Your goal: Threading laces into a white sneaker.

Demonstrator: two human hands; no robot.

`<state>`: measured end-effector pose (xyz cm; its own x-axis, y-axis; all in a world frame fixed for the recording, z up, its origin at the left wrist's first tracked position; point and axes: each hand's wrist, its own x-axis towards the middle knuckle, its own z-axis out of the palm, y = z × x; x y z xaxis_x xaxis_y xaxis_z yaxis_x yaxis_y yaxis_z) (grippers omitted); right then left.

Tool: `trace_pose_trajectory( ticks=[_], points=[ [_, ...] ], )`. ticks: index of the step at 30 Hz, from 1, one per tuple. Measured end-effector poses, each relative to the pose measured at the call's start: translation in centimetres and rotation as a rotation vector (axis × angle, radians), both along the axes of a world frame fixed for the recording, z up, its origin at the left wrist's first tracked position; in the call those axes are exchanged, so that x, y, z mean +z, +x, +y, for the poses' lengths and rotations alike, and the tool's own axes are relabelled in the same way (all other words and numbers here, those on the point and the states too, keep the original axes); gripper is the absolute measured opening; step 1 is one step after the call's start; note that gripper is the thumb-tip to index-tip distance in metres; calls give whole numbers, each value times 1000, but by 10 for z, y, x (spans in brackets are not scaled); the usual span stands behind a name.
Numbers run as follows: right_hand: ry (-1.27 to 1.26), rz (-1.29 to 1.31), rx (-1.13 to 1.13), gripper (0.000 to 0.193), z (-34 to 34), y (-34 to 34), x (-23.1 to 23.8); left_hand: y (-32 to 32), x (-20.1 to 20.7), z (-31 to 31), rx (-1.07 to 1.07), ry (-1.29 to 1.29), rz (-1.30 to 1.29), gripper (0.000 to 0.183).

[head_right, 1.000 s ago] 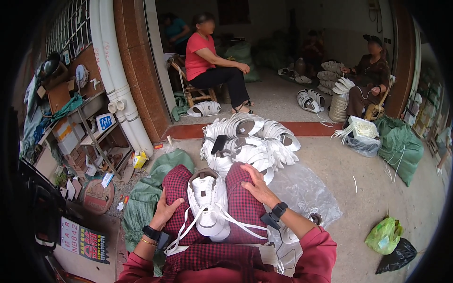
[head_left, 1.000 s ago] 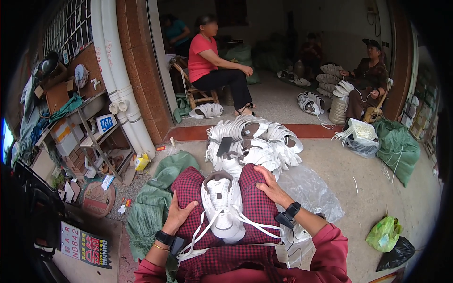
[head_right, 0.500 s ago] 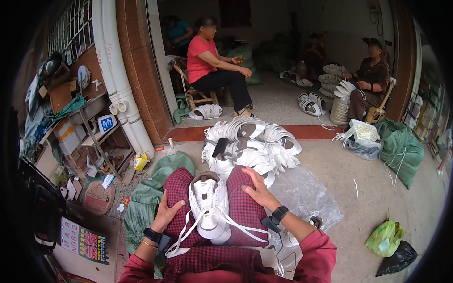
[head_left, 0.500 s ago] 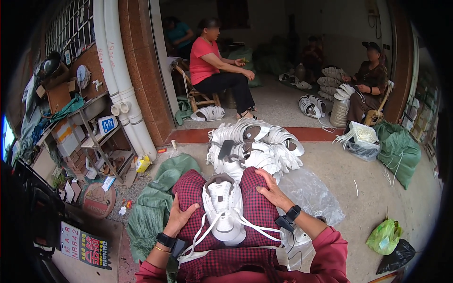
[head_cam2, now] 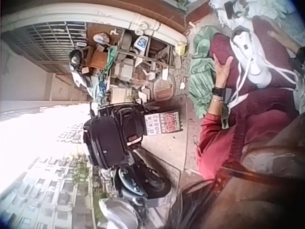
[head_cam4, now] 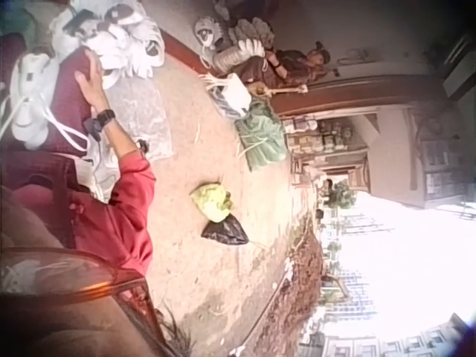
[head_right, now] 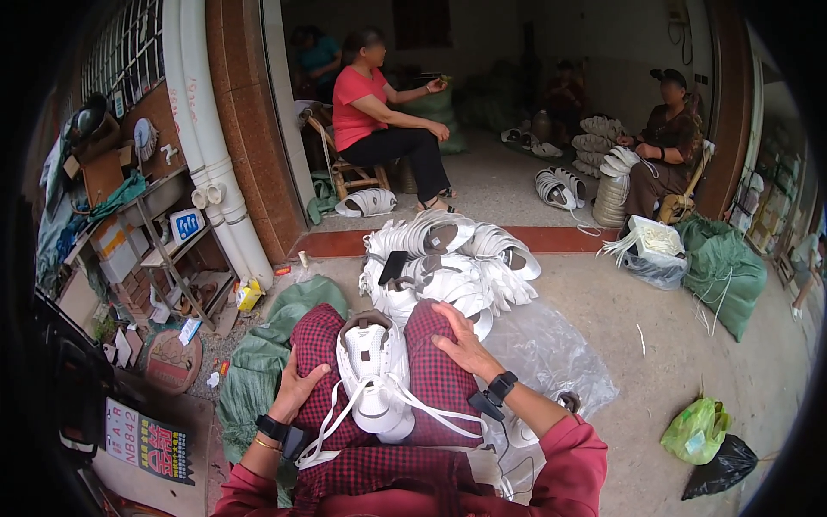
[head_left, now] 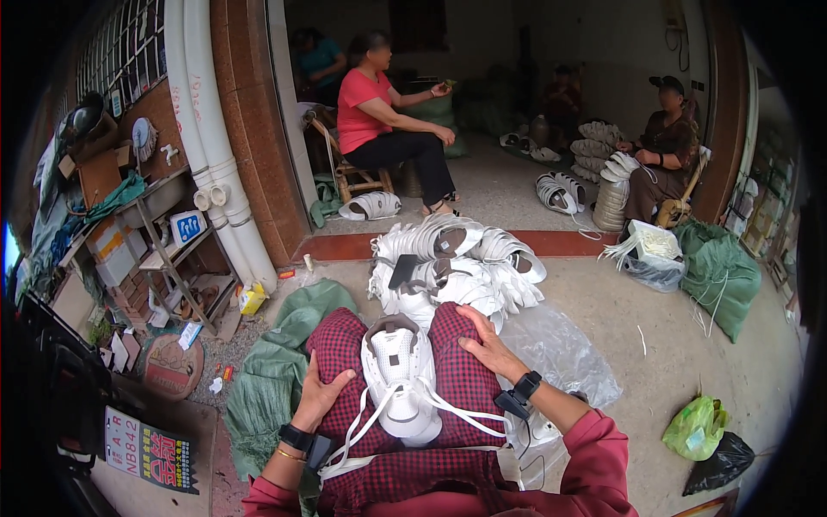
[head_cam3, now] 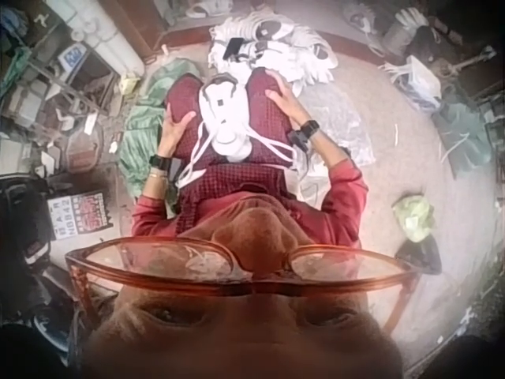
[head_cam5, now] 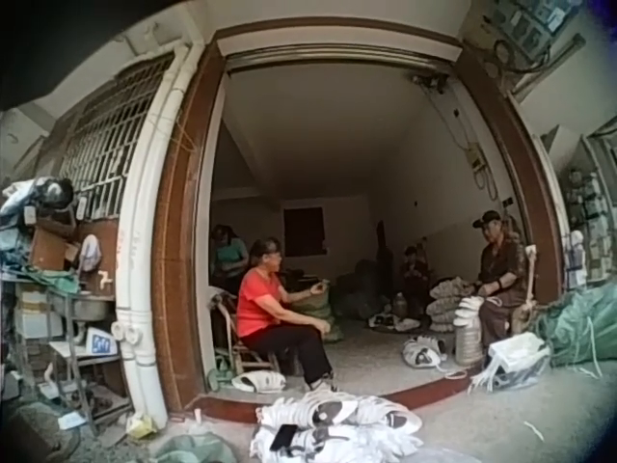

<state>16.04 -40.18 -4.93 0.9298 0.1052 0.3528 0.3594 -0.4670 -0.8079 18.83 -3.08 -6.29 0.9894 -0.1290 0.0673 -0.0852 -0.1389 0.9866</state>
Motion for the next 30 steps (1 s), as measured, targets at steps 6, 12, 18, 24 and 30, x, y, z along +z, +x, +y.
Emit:
trace_pose_trajectory(
  ticks=[6, 12, 18, 24, 30],
  points=[
    [5, 11, -2, 63, -1, -2, -2, -11, 15, -6, -6, -44, 28, 113],
    [-6, -3, 5, 64, -1, -1, -5, -5, 2, 0, -26, -58, 19, 109],
    [7, 9, -11, 62, -3, 4, -3, -7, 8, -6, 1, -54, 21, 109],
    [12, 4, -7, 60, -1, 3, -7, -4, -6, 0, 28, 43, -68, 100],
    [16, 28, -23, 58, -2, 2, -5, -3, -12, 0, 50, 169, -139, 84]
  ],
)
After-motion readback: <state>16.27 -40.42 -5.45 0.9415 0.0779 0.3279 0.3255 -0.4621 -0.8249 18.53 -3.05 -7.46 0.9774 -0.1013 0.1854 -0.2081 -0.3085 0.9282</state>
